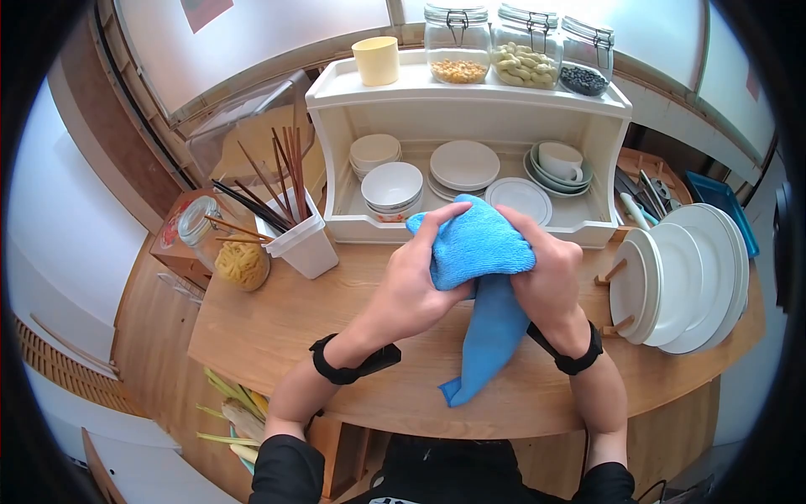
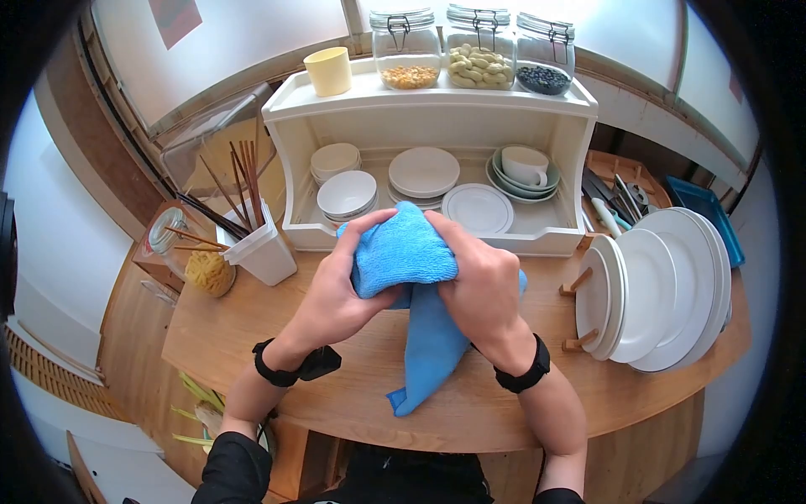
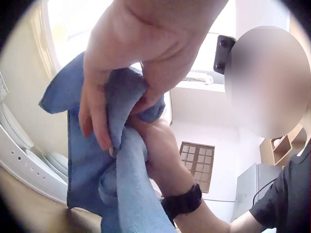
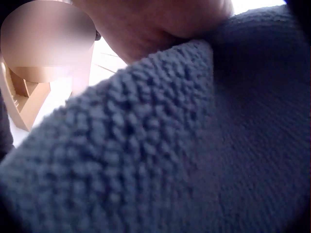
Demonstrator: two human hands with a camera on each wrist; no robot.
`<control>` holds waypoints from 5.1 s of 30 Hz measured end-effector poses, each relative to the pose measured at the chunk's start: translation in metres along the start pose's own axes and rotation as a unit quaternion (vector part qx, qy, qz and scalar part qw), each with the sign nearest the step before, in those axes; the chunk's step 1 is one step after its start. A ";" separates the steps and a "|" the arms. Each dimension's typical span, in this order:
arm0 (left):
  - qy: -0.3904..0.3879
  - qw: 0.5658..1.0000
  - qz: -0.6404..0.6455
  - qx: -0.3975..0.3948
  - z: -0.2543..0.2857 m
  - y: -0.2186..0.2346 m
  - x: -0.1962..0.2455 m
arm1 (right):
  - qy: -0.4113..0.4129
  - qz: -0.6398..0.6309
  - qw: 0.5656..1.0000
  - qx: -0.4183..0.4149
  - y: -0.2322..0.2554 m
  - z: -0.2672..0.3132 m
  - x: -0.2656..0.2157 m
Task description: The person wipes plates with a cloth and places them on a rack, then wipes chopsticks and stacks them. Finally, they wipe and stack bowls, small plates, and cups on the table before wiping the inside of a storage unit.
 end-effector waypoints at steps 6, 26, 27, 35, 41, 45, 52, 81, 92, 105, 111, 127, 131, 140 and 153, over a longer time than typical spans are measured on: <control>0.011 0.993 0.113 0.033 0.002 -0.009 -0.007 | -0.149 -0.167 0.972 0.063 0.000 -0.007 -0.004; -0.136 0.980 -0.123 -0.080 0.005 0.001 0.001 | 0.004 -0.027 0.999 0.042 0.027 -0.008 -0.001; -0.145 0.977 -0.135 -0.076 0.005 0.001 0.001 | 0.010 -0.027 0.999 0.035 0.026 -0.008 -0.003; -0.061 0.993 -0.047 -0.088 0.007 0.000 0.009 | 0.017 0.000 1.000 0.004 0.021 -0.002 -0.008; 0.045 0.983 0.177 -0.012 0.002 -0.001 -0.003 | -0.051 -0.080 0.993 0.068 0.006 0.001 -0.013; 0.050 0.965 0.251 0.051 0.010 -0.007 0.000 | -0.151 -0.248 0.955 0.067 -0.008 0.004 -0.011; 0.020 0.990 0.090 -0.111 0.008 0.002 0.002 | -0.190 -0.220 0.956 -0.036 -0.004 0.009 0.012; -0.068 0.989 -0.062 -0.118 0.017 0.004 0.012 | -0.201 -0.249 0.925 -0.208 0.005 0.001 0.000; 0.018 0.989 -0.036 -0.143 -0.002 0.028 0.003 | -0.494 -0.481 0.719 -0.084 -0.008 0.010 0.005; 0.041 0.999 -0.015 0.013 -0.006 0.010 -0.011 | -0.358 -0.517 0.772 -0.097 -0.001 0.004 0.002; -0.146 0.963 -0.212 0.083 0.000 -0.007 -0.014 | -0.266 -0.429 0.855 -0.118 -0.010 0.011 0.014; 0.025 0.989 -0.076 0.125 0.033 0.025 -0.002 | -0.145 -0.222 0.961 -0.083 0.038 -0.006 0.015; 0.045 0.989 -0.045 0.131 0.065 0.062 -0.032 | -0.128 -0.140 0.969 -0.157 0.042 -0.009 0.006; 0.208 0.955 -0.062 0.204 0.150 0.129 -0.083 | -0.036 -0.085 0.918 -0.385 0.044 0.000 -0.007; 0.276 0.932 0.036 0.233 0.141 0.152 -0.147 | 0.001 -0.084 0.905 -0.417 0.044 0.008 -0.002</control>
Point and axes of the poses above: each hand's wrist, its own z-axis away from the middle knuckle, its own y-axis out of the back of the hand, x = y × z, the point moved 1 cm from there along -z, towards the middle knuckle, and after that the axes turned 15 degrees about y, right-handed, at the moved point
